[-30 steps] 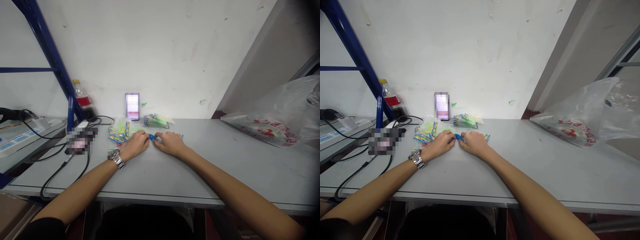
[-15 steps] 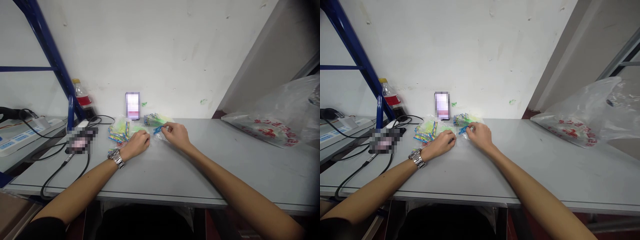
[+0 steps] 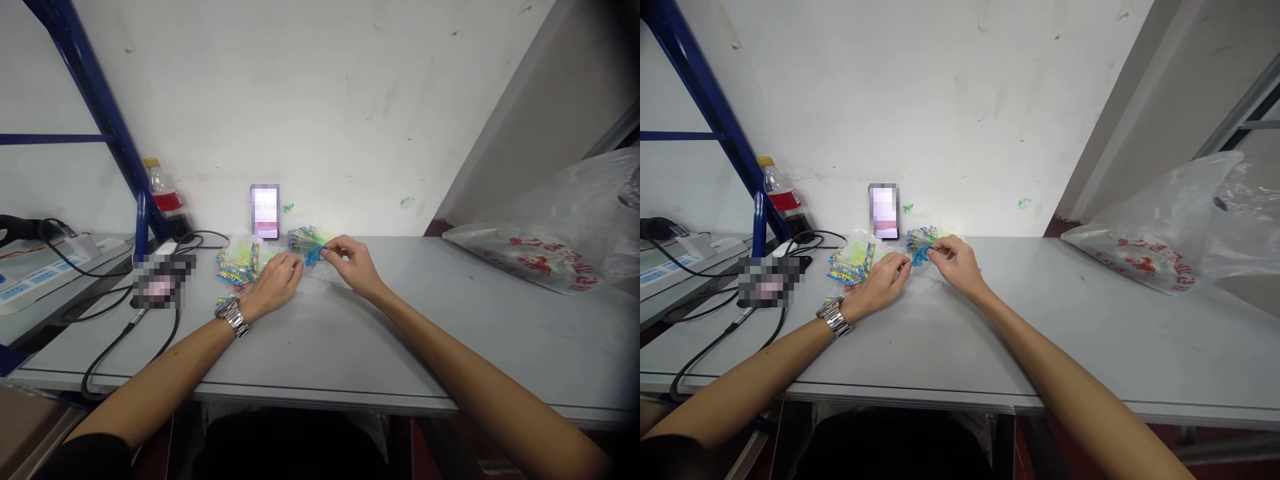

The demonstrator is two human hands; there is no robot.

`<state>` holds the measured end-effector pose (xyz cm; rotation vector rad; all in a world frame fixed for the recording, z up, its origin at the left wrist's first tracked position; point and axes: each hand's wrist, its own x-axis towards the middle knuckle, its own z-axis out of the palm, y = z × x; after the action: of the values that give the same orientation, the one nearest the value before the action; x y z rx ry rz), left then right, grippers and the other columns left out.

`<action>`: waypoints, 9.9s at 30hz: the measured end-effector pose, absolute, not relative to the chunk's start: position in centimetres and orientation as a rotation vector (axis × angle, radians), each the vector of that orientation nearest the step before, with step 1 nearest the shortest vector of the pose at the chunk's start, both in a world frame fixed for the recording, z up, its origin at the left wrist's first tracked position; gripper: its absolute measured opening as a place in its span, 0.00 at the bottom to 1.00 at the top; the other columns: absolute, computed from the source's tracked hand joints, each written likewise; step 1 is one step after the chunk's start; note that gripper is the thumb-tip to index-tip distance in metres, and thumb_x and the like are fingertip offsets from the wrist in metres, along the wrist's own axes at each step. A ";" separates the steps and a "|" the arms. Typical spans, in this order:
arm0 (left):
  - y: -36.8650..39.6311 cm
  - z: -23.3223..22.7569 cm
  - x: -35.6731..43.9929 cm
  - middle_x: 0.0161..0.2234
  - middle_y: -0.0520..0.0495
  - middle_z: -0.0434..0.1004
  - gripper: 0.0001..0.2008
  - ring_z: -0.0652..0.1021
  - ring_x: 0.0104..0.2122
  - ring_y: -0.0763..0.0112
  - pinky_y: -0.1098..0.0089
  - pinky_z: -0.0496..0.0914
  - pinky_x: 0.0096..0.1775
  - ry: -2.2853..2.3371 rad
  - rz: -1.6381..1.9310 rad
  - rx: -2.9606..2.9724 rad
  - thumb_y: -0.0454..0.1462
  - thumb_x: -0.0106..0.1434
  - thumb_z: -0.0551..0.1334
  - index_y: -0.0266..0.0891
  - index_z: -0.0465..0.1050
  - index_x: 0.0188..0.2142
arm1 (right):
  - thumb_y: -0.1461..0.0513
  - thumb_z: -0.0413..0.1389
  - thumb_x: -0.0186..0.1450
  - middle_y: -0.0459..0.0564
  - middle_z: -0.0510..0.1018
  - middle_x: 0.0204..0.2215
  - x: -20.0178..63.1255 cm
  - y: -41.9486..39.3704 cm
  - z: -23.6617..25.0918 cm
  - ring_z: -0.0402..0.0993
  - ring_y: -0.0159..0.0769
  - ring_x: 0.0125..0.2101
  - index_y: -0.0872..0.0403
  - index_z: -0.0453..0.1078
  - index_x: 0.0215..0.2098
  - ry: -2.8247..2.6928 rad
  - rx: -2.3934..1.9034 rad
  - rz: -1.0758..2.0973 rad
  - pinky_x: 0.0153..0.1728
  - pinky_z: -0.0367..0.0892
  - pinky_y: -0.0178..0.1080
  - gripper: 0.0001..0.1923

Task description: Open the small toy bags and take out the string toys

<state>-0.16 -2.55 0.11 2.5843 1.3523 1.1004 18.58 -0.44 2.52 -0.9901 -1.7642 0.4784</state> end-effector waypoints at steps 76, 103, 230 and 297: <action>-3.2 0.3 0.2 0.38 0.45 0.77 0.10 0.76 0.36 0.70 0.69 0.70 0.39 0.928 1.259 2.407 0.38 0.67 0.56 0.37 0.71 0.44 | 0.57 0.58 0.51 0.40 0.60 0.13 18.5 -1.8 4.3 0.49 0.24 0.17 0.56 0.69 0.20 -1.915 -1.009 0.971 0.20 0.45 0.34 0.10; -2.3 0.5 0.5 0.27 0.50 0.73 0.05 0.72 0.27 0.76 0.73 0.66 0.33 0.911 1.227 1.724 0.36 0.54 0.62 0.35 0.70 0.27 | 0.60 0.57 0.50 0.49 0.76 0.23 18.6 -1.4 4.3 0.50 0.23 0.16 0.56 0.69 0.18 -1.658 -0.987 1.067 0.16 0.46 0.33 0.07; -2.8 0.1 0.1 0.39 0.43 0.77 0.22 0.76 0.37 0.69 0.67 0.67 0.42 0.664 0.884 1.595 0.37 0.55 0.69 0.38 0.70 0.49 | 0.63 0.52 0.48 0.41 0.61 0.13 19.2 -1.9 5.0 0.52 0.25 0.17 0.55 0.62 0.14 -2.032 -0.889 0.977 0.19 0.48 0.33 0.06; -2.8 0.5 0.2 0.30 0.47 0.77 0.16 0.76 0.32 0.72 0.71 0.67 0.37 0.799 1.038 1.644 0.39 0.56 0.68 0.35 0.73 0.43 | 0.62 0.51 0.49 0.47 0.73 0.20 19.6 -2.2 5.7 0.57 0.26 0.19 0.55 0.65 0.17 -2.158 -0.988 0.685 0.21 0.53 0.33 0.06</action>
<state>0.24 -2.82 0.52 1.6436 0.7993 1.0381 19.63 -2.20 5.72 -0.9884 -2.1581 0.6848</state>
